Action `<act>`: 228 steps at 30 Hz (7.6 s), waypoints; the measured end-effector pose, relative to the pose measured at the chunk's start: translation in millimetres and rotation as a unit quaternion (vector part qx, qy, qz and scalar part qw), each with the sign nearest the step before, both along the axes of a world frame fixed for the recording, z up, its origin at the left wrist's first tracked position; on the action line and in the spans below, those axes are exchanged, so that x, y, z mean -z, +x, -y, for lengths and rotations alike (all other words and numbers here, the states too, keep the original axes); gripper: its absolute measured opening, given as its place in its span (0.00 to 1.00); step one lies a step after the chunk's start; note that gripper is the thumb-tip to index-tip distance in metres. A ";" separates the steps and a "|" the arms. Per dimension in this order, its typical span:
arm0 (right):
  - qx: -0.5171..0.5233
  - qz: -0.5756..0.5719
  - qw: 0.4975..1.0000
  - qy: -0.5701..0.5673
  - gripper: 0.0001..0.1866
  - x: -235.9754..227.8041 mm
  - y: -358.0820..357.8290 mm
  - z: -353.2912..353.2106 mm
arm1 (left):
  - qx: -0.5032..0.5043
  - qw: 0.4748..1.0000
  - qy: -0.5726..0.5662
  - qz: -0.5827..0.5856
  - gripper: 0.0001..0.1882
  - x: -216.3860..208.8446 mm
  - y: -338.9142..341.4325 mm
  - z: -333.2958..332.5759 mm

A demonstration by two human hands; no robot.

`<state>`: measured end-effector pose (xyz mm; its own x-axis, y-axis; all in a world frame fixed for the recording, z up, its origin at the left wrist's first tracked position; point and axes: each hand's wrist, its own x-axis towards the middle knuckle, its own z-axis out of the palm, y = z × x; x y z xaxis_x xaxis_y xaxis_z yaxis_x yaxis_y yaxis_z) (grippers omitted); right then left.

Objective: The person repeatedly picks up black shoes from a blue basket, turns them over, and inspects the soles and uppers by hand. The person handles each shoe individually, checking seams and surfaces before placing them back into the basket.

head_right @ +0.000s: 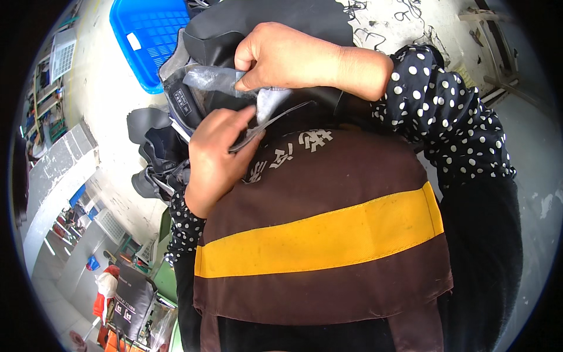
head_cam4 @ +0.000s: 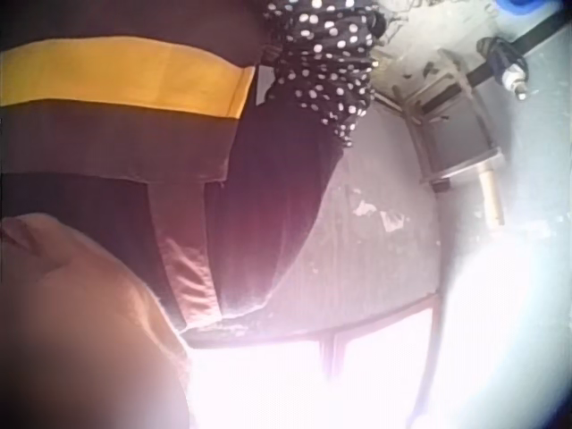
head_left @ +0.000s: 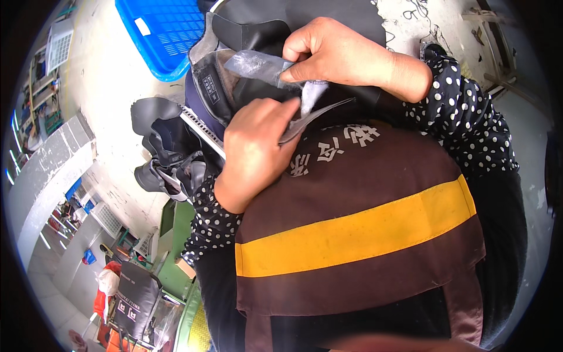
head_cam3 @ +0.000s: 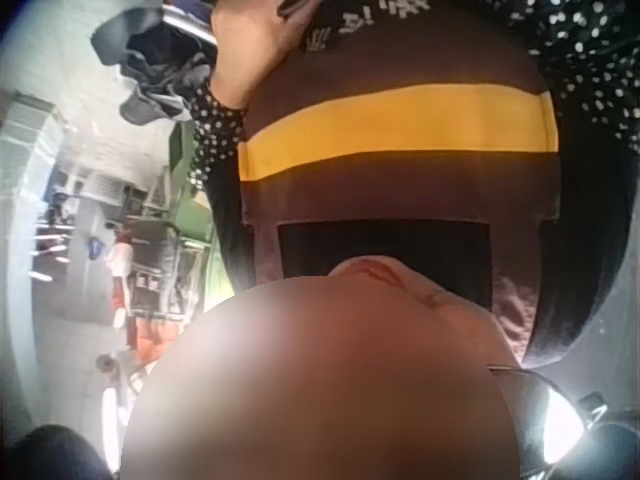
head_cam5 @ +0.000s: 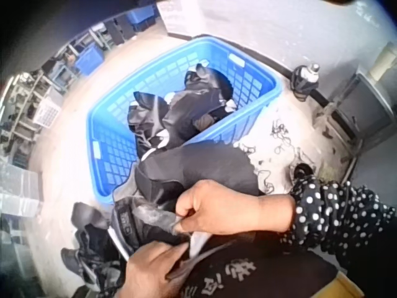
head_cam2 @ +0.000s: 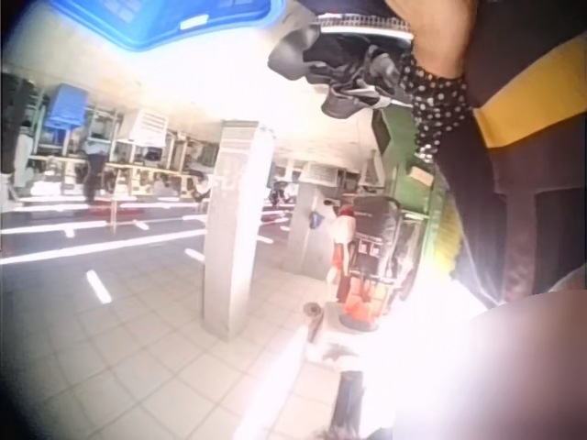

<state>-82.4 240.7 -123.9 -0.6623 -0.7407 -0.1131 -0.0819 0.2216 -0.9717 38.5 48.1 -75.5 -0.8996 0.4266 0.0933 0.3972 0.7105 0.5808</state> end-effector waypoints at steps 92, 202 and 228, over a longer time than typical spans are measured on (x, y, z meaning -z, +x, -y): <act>-0.175 -0.714 0.665 0.127 0.09 -30.4 -79.0 -11.6 | 0.033 0.961 0.066 -0.266 0.09 87.1 -101.8 27.5; 0.118 -0.473 0.870 0.077 0.07 28.2 -26.6 -51.2 | 0.064 0.985 -0.054 -0.149 0.24 55.9 -87.3 13.8; 0.105 -0.527 0.839 0.091 0.05 33.4 -46.8 -57.4 | 0.051 0.999 -0.009 -0.006 0.38 33.5 -102.0 9.2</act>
